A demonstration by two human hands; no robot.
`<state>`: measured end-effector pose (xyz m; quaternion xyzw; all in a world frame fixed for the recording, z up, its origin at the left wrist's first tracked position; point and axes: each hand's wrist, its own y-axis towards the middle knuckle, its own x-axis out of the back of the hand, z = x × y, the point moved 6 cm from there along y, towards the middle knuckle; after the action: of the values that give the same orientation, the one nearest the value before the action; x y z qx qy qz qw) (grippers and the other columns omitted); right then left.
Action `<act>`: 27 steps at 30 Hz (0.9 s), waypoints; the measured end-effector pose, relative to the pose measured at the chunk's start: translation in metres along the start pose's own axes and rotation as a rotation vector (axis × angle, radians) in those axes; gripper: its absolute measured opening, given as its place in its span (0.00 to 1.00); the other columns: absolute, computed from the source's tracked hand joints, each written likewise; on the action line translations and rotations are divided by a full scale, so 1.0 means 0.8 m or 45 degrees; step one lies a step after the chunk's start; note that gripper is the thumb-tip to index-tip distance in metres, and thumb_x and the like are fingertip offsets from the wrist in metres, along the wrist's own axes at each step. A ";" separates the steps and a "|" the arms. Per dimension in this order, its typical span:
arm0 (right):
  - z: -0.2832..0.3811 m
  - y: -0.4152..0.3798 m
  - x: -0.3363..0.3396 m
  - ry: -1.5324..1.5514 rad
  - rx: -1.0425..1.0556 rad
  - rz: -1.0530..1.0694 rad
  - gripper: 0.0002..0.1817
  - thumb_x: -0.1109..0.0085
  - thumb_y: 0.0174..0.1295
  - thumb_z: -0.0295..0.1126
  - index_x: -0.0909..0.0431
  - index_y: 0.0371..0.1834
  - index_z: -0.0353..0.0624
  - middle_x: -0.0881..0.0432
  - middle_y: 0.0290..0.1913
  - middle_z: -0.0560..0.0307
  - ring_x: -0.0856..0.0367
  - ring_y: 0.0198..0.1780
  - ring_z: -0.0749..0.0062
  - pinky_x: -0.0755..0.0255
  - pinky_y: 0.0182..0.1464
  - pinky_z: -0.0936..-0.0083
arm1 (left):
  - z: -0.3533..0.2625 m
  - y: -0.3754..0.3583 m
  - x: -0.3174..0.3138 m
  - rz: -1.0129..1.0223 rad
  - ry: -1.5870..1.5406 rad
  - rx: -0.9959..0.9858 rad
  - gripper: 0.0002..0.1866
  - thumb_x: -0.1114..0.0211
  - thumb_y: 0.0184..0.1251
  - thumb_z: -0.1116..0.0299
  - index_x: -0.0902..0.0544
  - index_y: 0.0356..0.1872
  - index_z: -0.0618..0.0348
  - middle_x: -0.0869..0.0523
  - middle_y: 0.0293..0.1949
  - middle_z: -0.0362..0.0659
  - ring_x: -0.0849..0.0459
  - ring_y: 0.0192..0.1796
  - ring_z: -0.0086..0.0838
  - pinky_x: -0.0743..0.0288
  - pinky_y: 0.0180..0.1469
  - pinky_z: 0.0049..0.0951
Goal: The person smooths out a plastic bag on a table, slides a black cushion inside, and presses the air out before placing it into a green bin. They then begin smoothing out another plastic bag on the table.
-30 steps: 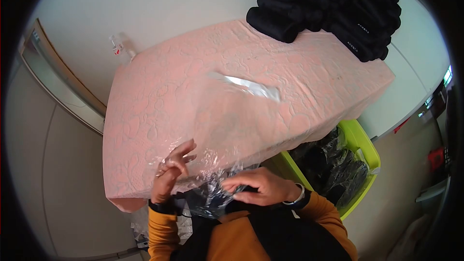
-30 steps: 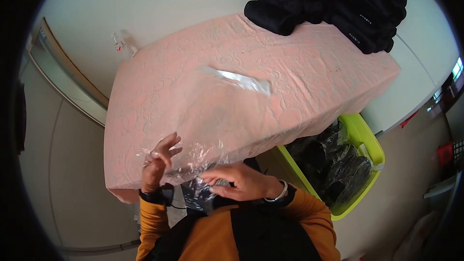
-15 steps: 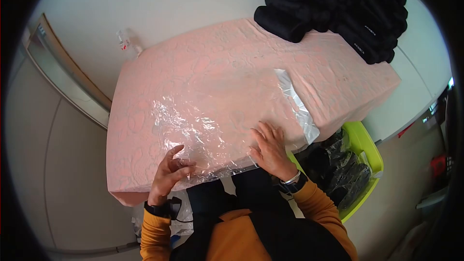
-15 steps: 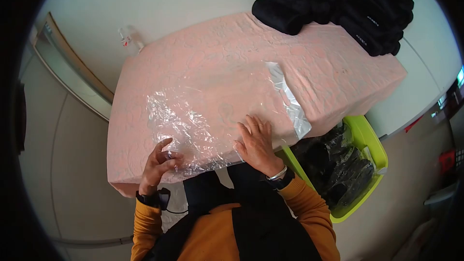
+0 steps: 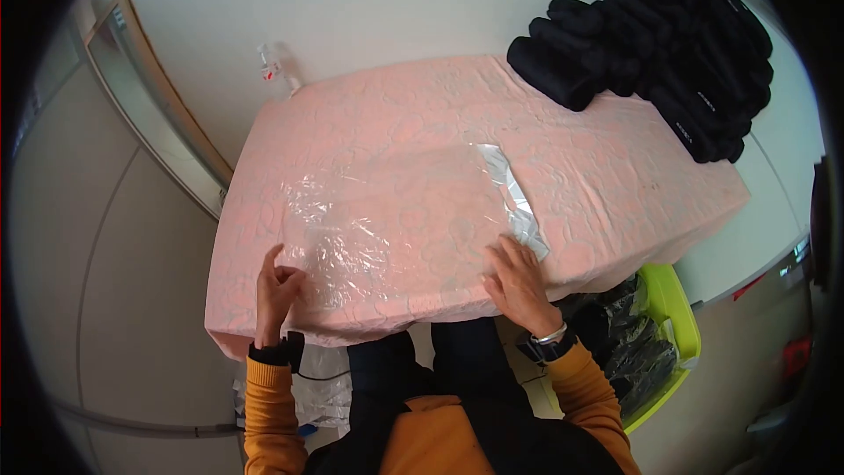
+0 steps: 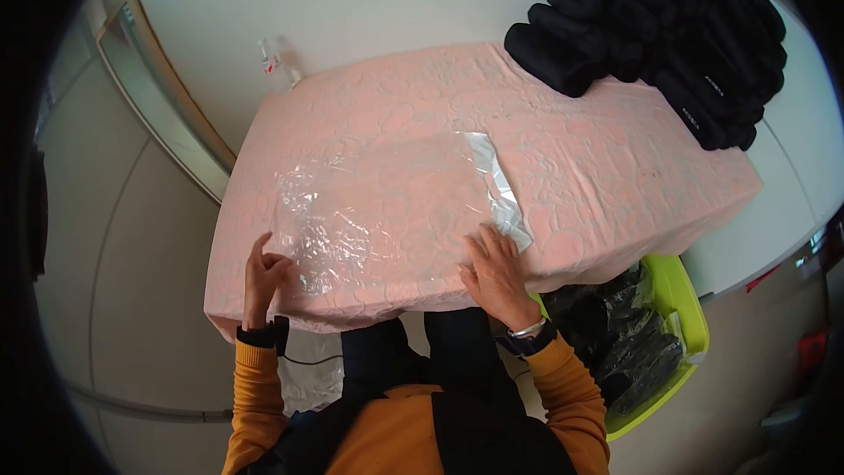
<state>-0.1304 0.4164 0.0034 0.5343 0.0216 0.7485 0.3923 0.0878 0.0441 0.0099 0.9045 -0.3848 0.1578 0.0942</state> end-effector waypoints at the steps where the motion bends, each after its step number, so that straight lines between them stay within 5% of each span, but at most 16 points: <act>1: -0.001 0.000 0.001 0.087 -0.018 0.024 0.29 0.38 0.63 0.32 0.30 0.67 0.36 0.33 0.69 0.35 0.39 0.74 0.38 0.45 0.71 0.44 | -0.004 -0.003 0.008 -0.127 0.191 -0.005 0.35 0.30 0.62 0.78 0.32 0.71 0.61 0.13 0.43 0.46 0.14 0.41 0.32 0.20 0.45 0.32; 2: 0.001 0.002 0.003 0.090 -0.008 0.038 0.29 0.38 0.63 0.32 0.30 0.67 0.36 0.33 0.69 0.35 0.39 0.74 0.38 0.45 0.71 0.44 | -0.009 -0.005 0.005 -0.138 0.187 0.008 0.35 0.30 0.62 0.78 0.32 0.71 0.61 0.13 0.43 0.46 0.14 0.41 0.32 0.20 0.45 0.32; 5: 0.002 0.017 0.026 0.005 -0.051 -0.133 0.30 0.37 0.61 0.33 0.31 0.67 0.35 0.33 0.69 0.35 0.39 0.74 0.38 0.44 0.71 0.44 | -0.103 -0.039 -0.024 -0.719 1.147 -0.799 0.41 0.29 0.56 0.79 0.34 0.74 0.60 0.19 0.56 0.54 0.20 0.56 0.44 0.26 0.59 0.44; 9: 0.010 0.024 -0.022 -0.277 0.028 0.030 0.35 0.37 0.62 0.35 0.36 0.72 0.35 0.37 0.73 0.34 0.42 0.76 0.40 0.47 0.75 0.46 | -0.134 -0.072 -0.155 -0.237 0.783 -0.966 0.44 0.29 0.57 0.76 0.39 0.76 0.63 0.32 0.72 0.60 0.36 0.75 0.55 0.47 0.77 0.54; 13: 0.025 0.009 -0.042 -0.331 0.146 0.156 0.40 0.40 0.66 0.45 0.41 0.75 0.31 0.43 0.78 0.33 0.47 0.80 0.43 0.53 0.78 0.46 | -0.134 -0.102 -0.304 0.444 0.645 -0.960 0.39 0.38 0.72 0.54 0.40 0.76 0.67 0.40 0.77 0.59 0.43 0.79 0.54 0.54 0.79 0.56; 17: 0.008 0.006 -0.030 -0.285 0.001 0.265 0.44 0.42 0.68 0.48 0.47 0.78 0.29 0.47 0.80 0.33 0.50 0.81 0.44 0.57 0.79 0.46 | -0.100 -0.082 -0.310 0.552 0.786 -1.035 0.44 0.40 0.72 0.46 0.43 0.78 0.66 0.42 0.78 0.58 0.46 0.81 0.51 0.54 0.79 0.56; 22: -0.008 0.003 -0.011 -0.311 0.008 0.310 0.44 0.43 0.69 0.48 0.47 0.77 0.26 0.46 0.79 0.33 0.49 0.81 0.44 0.58 0.79 0.47 | -0.067 -0.053 -0.220 0.411 1.021 -0.989 0.43 0.44 0.73 0.43 0.41 0.77 0.66 0.39 0.77 0.58 0.42 0.80 0.49 0.51 0.78 0.56; 27: -0.047 -0.016 0.012 -0.416 0.015 0.278 0.41 0.46 0.71 0.45 0.48 0.77 0.25 0.46 0.79 0.32 0.48 0.81 0.43 0.57 0.79 0.48 | -0.011 -0.017 -0.098 0.135 1.261 -0.630 0.42 0.47 0.74 0.40 0.38 0.75 0.67 0.38 0.77 0.56 0.41 0.80 0.47 0.54 0.79 0.55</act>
<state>-0.1552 0.4456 -0.0104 0.6501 -0.0961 0.6897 0.3039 0.0443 0.1081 -0.0110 0.6525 -0.3652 0.4738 0.4653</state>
